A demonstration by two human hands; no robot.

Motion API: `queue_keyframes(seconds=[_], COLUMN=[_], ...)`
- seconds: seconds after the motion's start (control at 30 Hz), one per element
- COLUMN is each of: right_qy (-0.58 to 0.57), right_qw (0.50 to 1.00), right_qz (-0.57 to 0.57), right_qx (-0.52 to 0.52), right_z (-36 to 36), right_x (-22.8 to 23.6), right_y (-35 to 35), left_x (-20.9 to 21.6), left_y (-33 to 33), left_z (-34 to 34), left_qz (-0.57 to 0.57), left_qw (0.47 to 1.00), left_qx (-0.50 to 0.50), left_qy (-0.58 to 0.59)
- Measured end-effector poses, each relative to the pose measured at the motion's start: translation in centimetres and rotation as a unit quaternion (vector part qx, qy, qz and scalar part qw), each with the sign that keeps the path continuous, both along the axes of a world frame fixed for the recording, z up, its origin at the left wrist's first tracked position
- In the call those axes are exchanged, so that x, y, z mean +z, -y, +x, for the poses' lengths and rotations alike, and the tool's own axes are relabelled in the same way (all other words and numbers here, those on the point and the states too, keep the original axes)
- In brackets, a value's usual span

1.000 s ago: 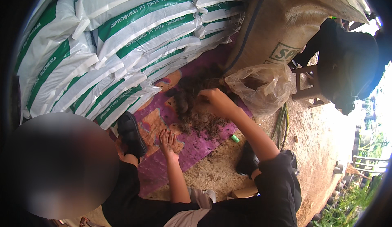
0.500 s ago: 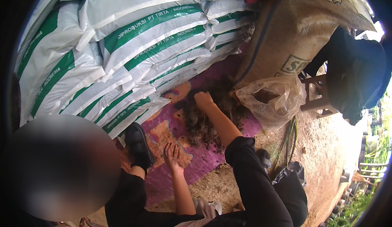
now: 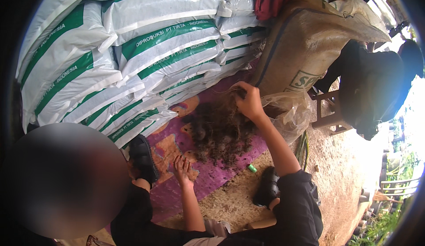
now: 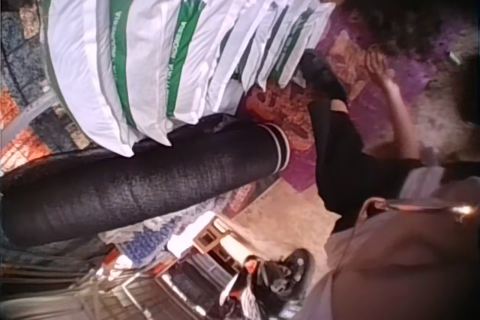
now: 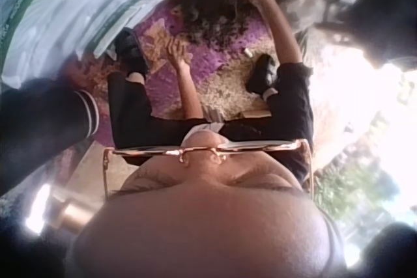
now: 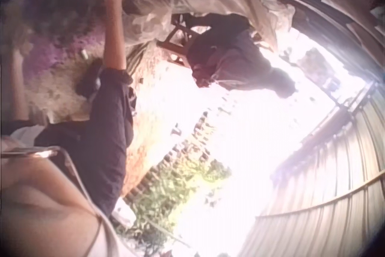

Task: The person sits on a mat and mixes dark soil with a granular substrate by hand. They then form the mixture into round balls and wrap each one with a long green leaf strip.

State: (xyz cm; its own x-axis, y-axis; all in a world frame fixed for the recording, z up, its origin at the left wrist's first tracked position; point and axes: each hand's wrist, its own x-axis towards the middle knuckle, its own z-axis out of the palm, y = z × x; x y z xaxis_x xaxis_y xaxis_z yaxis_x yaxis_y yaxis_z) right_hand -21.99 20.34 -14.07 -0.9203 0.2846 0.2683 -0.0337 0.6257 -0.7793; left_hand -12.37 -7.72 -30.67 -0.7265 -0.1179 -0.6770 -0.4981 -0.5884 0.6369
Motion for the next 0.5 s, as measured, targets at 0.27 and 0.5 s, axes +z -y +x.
queue_keyframes(seconds=[0.27, 0.5], right_qy=[-0.073, 0.138], right_qw=[0.986, 0.965], right_qz=[-0.145, -0.139], right_qx=[0.027, 0.177], right_z=[0.7, -3.8], right_x=[4.9, -6.2], right_y=[1.7, 3.4], left_x=[-0.9, -0.3], left_y=[0.7, 0.7], left_z=[0.0, -0.3], left_qz=[0.010, -0.002], left_qw=[1.000, 1.000], left_qx=[0.008, 0.011], left_qy=[-0.002, 0.004])
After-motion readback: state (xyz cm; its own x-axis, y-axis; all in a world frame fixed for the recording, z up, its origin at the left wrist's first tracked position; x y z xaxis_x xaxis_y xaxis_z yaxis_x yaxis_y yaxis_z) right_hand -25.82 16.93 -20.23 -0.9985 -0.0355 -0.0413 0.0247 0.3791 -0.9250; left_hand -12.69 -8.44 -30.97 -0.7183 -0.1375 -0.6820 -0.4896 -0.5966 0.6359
